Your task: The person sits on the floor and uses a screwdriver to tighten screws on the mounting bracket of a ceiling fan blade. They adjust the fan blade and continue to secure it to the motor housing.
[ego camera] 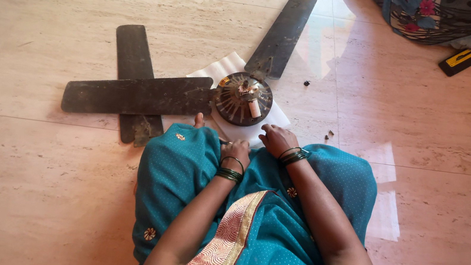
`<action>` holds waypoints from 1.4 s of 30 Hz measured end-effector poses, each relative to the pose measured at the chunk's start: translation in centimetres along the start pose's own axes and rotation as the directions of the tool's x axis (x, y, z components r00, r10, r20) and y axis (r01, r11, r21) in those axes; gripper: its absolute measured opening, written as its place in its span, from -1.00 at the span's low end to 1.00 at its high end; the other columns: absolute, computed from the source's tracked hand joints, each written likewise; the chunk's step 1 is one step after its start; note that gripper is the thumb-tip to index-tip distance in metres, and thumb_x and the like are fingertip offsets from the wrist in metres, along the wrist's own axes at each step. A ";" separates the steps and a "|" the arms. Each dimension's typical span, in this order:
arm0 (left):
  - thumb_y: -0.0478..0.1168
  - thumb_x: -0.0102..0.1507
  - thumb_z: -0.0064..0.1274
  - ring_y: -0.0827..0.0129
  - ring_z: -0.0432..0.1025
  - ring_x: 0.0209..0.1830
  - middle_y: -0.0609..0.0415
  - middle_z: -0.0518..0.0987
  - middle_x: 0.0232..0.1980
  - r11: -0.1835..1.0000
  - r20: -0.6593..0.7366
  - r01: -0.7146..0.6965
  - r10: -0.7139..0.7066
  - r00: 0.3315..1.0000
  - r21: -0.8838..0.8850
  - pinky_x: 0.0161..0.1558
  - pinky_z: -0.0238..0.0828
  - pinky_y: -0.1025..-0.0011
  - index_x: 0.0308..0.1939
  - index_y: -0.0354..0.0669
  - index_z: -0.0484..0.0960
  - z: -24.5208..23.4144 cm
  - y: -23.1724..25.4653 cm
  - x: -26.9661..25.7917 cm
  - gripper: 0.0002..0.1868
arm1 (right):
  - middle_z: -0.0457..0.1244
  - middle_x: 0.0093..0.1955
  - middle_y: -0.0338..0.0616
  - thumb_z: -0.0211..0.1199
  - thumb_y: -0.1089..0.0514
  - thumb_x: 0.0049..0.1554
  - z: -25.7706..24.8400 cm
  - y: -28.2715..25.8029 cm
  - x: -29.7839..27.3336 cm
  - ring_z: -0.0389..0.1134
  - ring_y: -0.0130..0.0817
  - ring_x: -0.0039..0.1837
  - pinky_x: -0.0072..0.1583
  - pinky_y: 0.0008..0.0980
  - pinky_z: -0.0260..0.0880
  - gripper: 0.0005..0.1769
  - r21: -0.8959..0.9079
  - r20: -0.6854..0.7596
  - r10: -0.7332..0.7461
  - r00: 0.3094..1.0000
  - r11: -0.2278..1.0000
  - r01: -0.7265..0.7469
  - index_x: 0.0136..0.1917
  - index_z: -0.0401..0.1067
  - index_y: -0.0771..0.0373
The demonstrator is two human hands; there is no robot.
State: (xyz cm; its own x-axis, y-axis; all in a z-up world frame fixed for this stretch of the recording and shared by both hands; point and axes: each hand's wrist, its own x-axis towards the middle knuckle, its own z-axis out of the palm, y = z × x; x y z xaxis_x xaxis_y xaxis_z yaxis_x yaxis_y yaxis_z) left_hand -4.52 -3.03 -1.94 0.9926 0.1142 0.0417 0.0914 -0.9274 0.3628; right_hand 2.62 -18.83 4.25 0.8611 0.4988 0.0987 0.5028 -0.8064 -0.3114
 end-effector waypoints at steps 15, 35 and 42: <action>-0.19 0.33 -0.02 -0.09 0.47 -0.01 -0.11 0.59 0.00 0.913 -0.399 -0.279 0.146 0.905 -0.298 0.02 0.41 0.04 -0.02 -0.12 0.62 -5.8 -1.5 -3.5 -0.80 | 0.43 -0.02 0.03 0.12 -0.33 0.25 -1.9 -3.4 -0.3 0.47 -0.01 0.03 0.07 -0.03 0.46 -0.50 0.023 0.199 -0.064 0.978 0.998 0.060 0.13 0.50 0.09; -0.06 0.39 -0.17 0.13 0.47 0.31 -0.10 0.57 0.30 0.996 0.691 -0.081 0.040 0.722 0.027 0.25 0.42 0.18 0.18 0.00 0.68 -0.3 -8.1 -4.5 -0.61 | 0.43 -0.11 -0.06 0.37 -0.17 0.01 -2.7 -4.7 0.5 0.46 -0.03 -0.01 0.06 -0.10 0.45 -0.68 0.134 0.345 -0.278 0.896 0.960 0.246 -0.09 0.59 0.05; -0.06 0.38 -0.13 0.11 0.48 0.28 -0.10 0.58 0.28 0.984 0.745 -0.095 0.178 0.644 -0.153 0.25 0.41 0.17 0.17 0.00 0.67 0.4 -7.0 -4.7 -0.62 | 0.44 -0.09 -0.06 0.33 -0.11 0.03 -2.7 -4.6 -0.2 0.46 -0.04 0.00 0.08 -0.12 0.46 -0.72 0.180 0.310 -0.330 0.892 0.941 0.285 -0.09 0.61 0.06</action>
State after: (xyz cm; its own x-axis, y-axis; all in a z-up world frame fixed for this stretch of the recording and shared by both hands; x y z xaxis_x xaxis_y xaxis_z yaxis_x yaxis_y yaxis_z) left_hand -9.82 2.75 -5.06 0.7146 -0.3567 -0.6018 -0.0167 -0.8687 0.4950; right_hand 0.36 -16.05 8.17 0.5786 0.8092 -0.1023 0.7054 -0.5594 -0.4354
